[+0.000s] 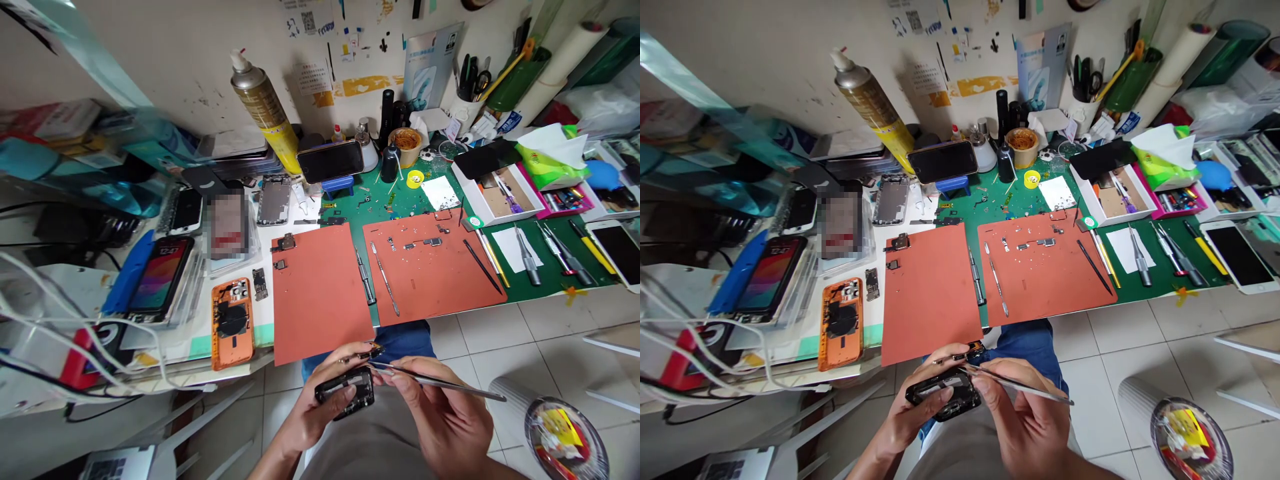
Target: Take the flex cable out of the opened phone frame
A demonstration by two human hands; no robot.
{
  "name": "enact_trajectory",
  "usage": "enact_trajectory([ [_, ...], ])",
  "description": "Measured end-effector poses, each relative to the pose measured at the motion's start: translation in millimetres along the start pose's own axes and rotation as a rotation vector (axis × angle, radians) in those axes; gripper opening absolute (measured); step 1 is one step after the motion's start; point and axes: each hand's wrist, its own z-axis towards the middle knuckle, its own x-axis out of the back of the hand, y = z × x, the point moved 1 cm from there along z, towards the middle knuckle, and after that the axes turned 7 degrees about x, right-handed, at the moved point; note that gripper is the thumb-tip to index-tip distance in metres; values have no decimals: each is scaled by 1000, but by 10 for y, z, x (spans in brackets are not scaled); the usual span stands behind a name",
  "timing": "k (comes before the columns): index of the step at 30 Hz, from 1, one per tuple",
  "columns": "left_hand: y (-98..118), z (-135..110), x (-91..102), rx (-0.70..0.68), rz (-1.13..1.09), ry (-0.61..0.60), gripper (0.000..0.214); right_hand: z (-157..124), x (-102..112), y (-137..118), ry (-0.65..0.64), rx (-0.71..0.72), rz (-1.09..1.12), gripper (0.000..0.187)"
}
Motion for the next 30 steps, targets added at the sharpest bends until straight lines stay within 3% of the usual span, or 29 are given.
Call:
enact_trajectory([
  [13,-2,7,-13,-32,8,-16,39,110,-44,3,12,-34,6,29],
  [21,-40,10,1,-23,-20,-5,38,156,-90,9,58,-345,158,5],
  [24,-36,5,-8,-7,-50,-3,37,142,-95,48,81,-500,250,15],
  [30,-27,-2,-18,-18,-78,-9,36,136,-118,79,121,-675,397,31],
])
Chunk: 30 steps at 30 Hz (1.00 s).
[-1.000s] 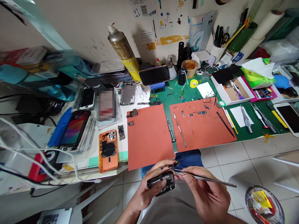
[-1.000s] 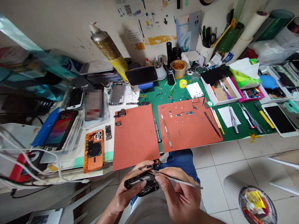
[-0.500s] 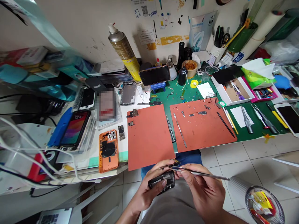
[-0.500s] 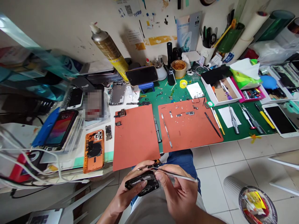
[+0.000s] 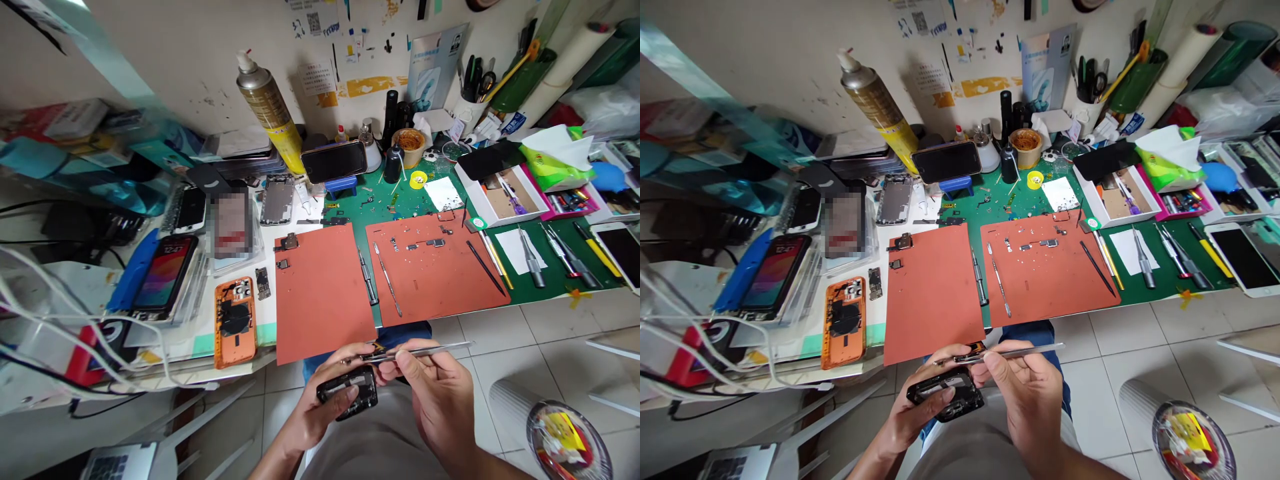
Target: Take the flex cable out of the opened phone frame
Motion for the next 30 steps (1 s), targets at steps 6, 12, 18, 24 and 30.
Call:
enact_trajectory([
  [6,-19,-7,8,-32,-13,-7,38,5,-11,3,45,-64,2,40],
  [12,-24,11,9,-38,-34,-17,38,37,-49,-27,40,-102,46,46],
  [18,12,26,-22,-9,-105,-23,39,36,-11,-121,-4,-33,47,40],
  [24,45,106,-70,29,-219,-108,38,26,402,-346,64,313,-218,10],
  [30,-33,122,-91,71,-250,-155,42,-96,280,-402,1,613,-344,15],
])
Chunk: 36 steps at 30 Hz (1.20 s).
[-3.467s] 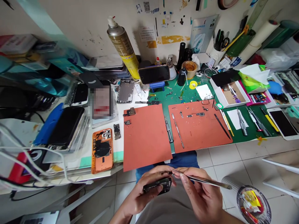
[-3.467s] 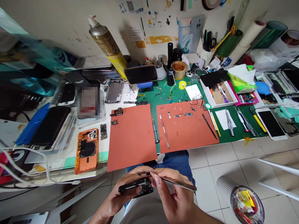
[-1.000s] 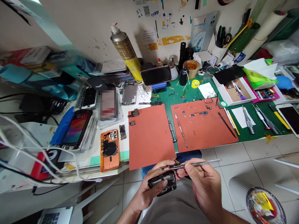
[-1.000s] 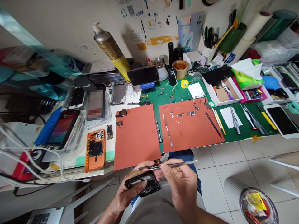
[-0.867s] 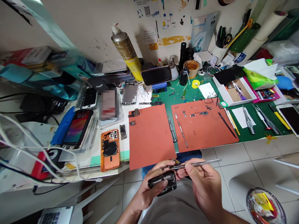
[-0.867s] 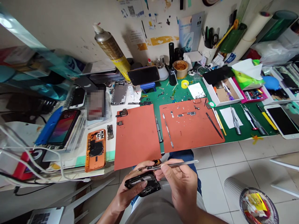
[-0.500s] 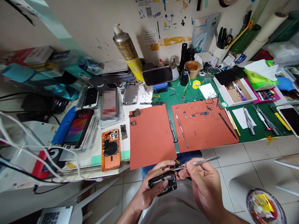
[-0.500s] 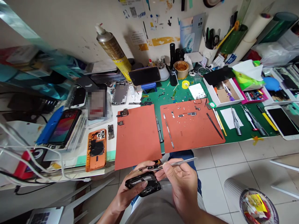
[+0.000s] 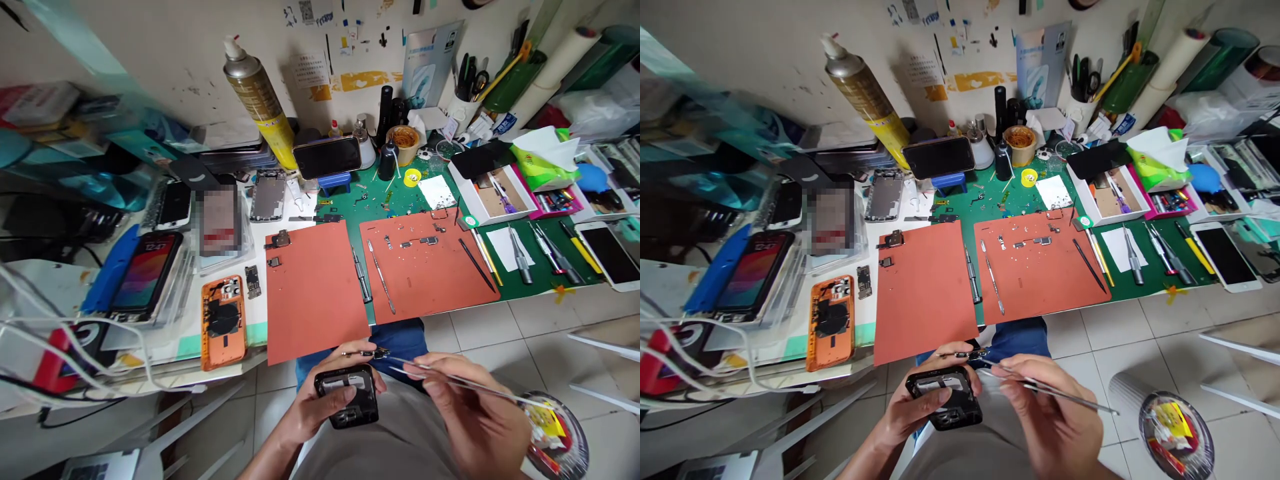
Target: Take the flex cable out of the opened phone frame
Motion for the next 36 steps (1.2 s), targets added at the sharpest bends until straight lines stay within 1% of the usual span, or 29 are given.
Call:
enact_trajectory([
  [2,-6,-13,6,-4,42,22,41,-62,-133,-25,-9,-21,-17,13],
  [5,7,-41,15,-22,111,69,39,-125,-240,-8,9,-124,-32,7],
  [7,17,-55,14,-34,149,87,39,-129,-244,23,-12,-142,-29,7],
  [10,20,-62,1,-52,172,87,38,-104,-214,63,-51,-105,-28,8],
  [13,12,-59,-6,-69,171,79,39,-81,-207,77,-53,-86,-35,12],
  [23,3,-64,24,-84,233,84,39,-116,-236,128,-51,-123,-37,6],
  [27,2,-50,19,-93,238,90,39,-154,-244,157,-45,-212,23,4],
  [30,35,-41,5,-77,224,94,37,-151,-257,172,-12,-328,66,15],
  [33,77,-32,-6,-39,224,73,31,-126,-269,179,-1,-437,132,27],
  [36,95,-25,-11,-8,228,50,30,-104,-272,174,4,-489,211,30],
])
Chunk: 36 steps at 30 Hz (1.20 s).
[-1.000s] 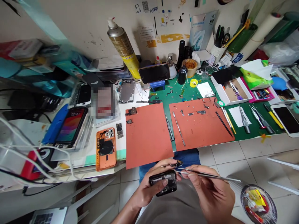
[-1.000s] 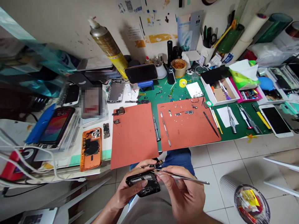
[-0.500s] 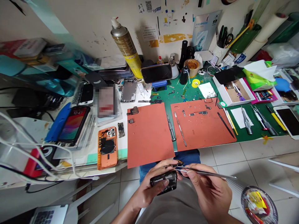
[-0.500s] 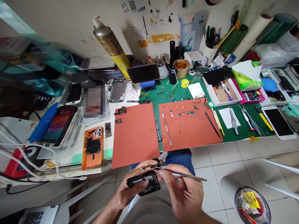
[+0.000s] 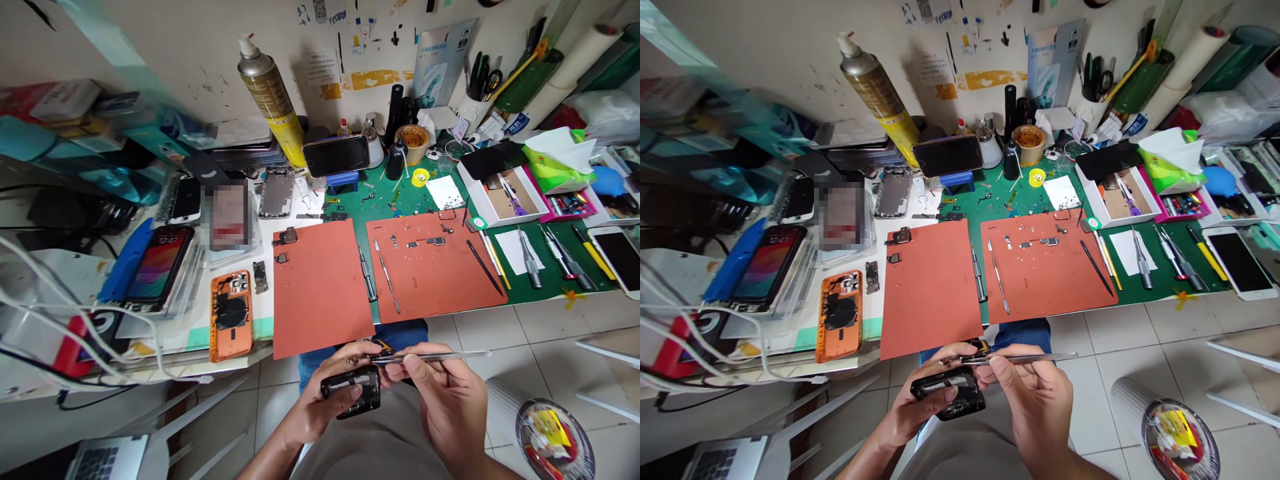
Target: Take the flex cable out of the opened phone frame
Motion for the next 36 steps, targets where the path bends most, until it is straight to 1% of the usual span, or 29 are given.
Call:
enact_trajectory([
  [6,-19,-7,-16,-12,-52,7,30,23,-12,-21,-8,0,63,24],
  [10,-23,-12,-22,-10,-80,-1,31,43,-29,-9,-16,-20,111,24],
  [15,-31,-7,-15,-65,-95,18,35,30,-19,0,-24,-11,109,20],
  [20,-52,5,-14,-89,-105,16,39,50,-27,-25,-41,-3,156,19],
  [24,-44,5,-11,-81,-108,32,38,44,-39,-29,-35,-30,186,16],
  [27,-33,-11,-12,-13,-173,31,34,58,-30,-42,-25,-20,205,16],
  [29,-32,-30,-12,65,-234,43,32,134,4,-73,2,38,191,17],
  [31,-28,-55,-8,133,-266,110,35,295,71,-127,69,124,149,20],
  [34,6,-89,-1,224,-296,284,40,687,217,-245,229,244,88,27],
  [36,61,-103,-12,248,-307,363,43,1004,304,-329,296,308,60,32],
])
